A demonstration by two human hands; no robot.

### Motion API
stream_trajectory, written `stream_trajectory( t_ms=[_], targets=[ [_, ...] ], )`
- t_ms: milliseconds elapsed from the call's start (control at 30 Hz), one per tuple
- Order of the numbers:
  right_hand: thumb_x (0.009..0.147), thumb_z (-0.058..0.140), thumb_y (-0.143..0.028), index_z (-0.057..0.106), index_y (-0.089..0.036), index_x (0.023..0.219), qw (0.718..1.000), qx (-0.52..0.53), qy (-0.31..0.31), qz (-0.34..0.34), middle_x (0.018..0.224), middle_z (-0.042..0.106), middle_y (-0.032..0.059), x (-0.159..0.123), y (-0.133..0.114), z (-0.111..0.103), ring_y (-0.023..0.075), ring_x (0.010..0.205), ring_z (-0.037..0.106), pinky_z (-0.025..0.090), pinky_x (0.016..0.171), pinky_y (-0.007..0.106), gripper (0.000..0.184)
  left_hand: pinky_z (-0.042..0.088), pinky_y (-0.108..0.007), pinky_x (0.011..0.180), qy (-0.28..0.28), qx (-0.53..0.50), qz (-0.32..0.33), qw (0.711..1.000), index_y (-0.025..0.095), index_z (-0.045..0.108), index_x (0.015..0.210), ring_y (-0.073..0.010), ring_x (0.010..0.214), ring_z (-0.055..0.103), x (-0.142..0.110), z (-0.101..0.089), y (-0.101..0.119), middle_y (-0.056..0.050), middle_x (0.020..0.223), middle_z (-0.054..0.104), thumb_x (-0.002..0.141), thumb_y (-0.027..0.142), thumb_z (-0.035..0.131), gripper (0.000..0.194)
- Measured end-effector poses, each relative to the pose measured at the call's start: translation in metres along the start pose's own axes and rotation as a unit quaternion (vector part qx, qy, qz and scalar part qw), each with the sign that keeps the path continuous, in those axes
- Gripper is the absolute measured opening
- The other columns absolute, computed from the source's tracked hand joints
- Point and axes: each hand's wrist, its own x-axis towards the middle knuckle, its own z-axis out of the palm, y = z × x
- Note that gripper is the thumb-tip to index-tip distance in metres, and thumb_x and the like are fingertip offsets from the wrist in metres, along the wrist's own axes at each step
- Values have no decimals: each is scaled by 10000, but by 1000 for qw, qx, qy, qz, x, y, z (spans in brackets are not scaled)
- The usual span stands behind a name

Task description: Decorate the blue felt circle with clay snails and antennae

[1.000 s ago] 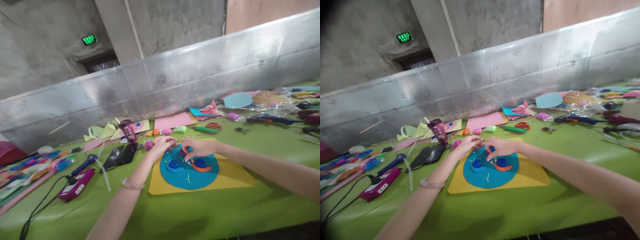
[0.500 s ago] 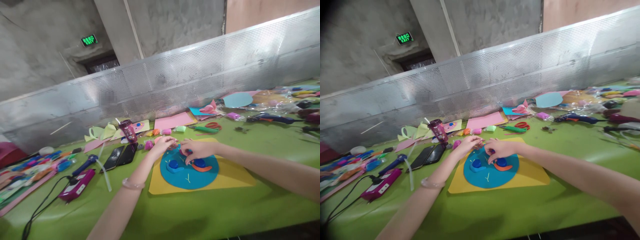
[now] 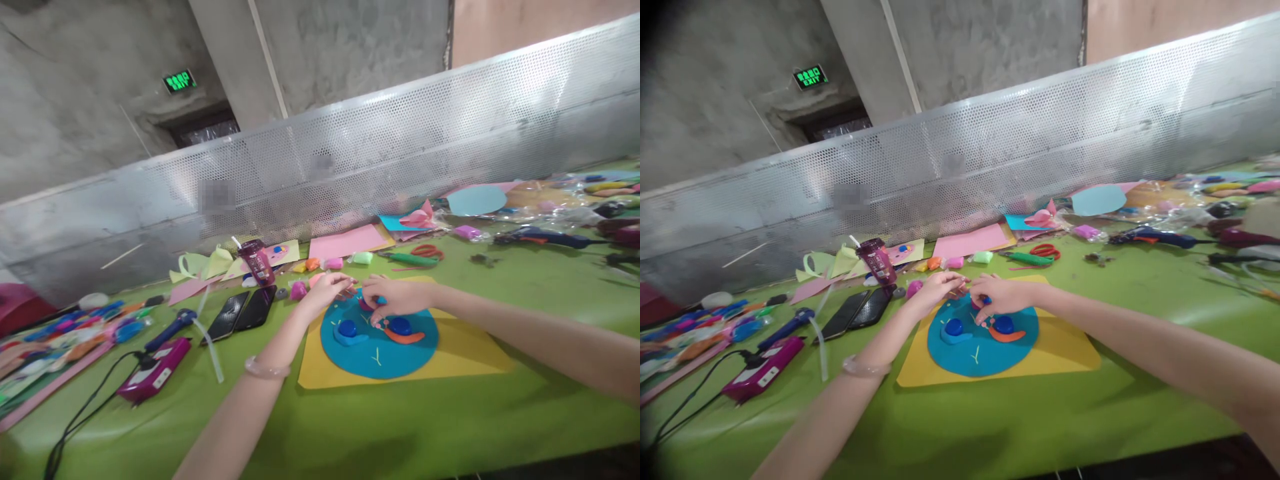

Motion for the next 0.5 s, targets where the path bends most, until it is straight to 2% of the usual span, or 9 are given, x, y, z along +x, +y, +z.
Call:
stream_trajectory(
  t_ms=[100,167,267,367,500],
  targets=[
    [766,552,-496,501,-198,680,1000,-7,-11,4,760,512,13,-1,-2,-3,216,858,455,348,786,355,315,463,-229,612,2,-1,-3,1000,159,659,870,-140,702,630,0,0,1,-53,817,683,796,282,575,167],
    [779,553,-474,540,-194,702,1000,-8,4,11,753,542,16,-1,-4,-5,213,851,476,350,792,355,291,465,-229,610,1,-15,1,1000,158,660,896,-131,680,625,0,1,1,-50,823,679,804,262,560,171],
    [787,568,-443,596,-166,770,993,-26,114,29,795,563,45,1,-2,-7,203,811,499,374,763,346,280,475,-235,625,-15,-45,28,998,159,654,950,-117,660,617,0,1,1,-49,854,669,808,250,557,195],
    [804,568,-413,616,-145,844,972,-34,231,37,824,565,70,5,5,-4,203,803,515,412,721,331,276,481,-249,647,-40,-45,53,997,174,627,1026,-116,660,615,-1,2,2,-39,874,661,798,258,580,247],
    [835,548,-395,642,-181,926,967,-43,253,-5,878,578,71,7,15,2,211,882,531,438,787,351,251,487,-264,666,-49,-35,60,996,181,578,1091,-130,700,624,-2,4,2,-45,921,661,793,269,597,311]
  ],
)
